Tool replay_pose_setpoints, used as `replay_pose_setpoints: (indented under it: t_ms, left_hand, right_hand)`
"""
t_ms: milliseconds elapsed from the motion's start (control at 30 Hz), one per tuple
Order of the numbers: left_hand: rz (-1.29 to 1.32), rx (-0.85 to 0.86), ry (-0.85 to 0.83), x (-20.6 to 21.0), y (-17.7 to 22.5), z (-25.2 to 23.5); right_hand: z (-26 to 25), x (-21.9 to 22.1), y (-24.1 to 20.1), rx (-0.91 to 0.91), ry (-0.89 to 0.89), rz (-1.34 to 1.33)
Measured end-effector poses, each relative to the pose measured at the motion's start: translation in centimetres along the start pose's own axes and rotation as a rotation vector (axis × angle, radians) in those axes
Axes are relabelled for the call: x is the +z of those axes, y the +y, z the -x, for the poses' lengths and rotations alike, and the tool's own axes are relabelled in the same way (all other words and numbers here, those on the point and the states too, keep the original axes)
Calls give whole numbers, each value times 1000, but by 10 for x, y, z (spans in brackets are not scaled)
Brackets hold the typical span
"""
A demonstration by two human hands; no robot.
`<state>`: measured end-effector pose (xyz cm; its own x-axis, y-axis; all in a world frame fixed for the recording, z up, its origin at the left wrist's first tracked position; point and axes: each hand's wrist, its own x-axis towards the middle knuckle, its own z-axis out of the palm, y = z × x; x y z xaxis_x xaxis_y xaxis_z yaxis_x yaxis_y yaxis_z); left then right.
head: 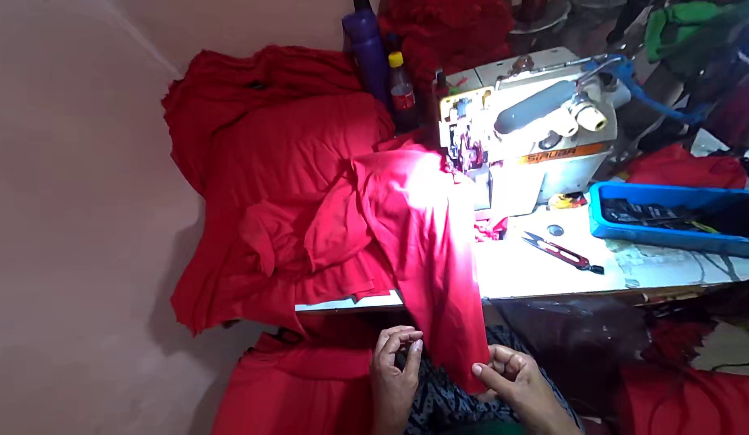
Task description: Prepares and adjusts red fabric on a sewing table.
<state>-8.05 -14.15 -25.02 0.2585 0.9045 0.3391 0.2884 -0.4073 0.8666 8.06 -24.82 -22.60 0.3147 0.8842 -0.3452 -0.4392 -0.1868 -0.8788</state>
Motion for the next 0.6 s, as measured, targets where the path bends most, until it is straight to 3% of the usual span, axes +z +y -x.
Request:
replay_pose_setpoints:
  t_ms: [67,133,233,333,500,600]
  left_hand:
    - [30,13,14,4,1,7]
    - [52,145,-6,7,6,12]
    - [121,275,-201,12,10,21]
    - [253,191,-237,20,8,28]
    - [550,-185,-128,11,16,25]
    - [251,41,-115,-3,25,23]
  right_hand:
    - [1,1,2,-24,-3,-20]
    - [2,1,4,-52,-3,-29]
    - [3,0,5,-110,-26,-26]
    - [4,0,3,-152,-66,-33]
    - [1,-4,6,-240,-60,44]
    - [1,-8,10,-345,-29,252]
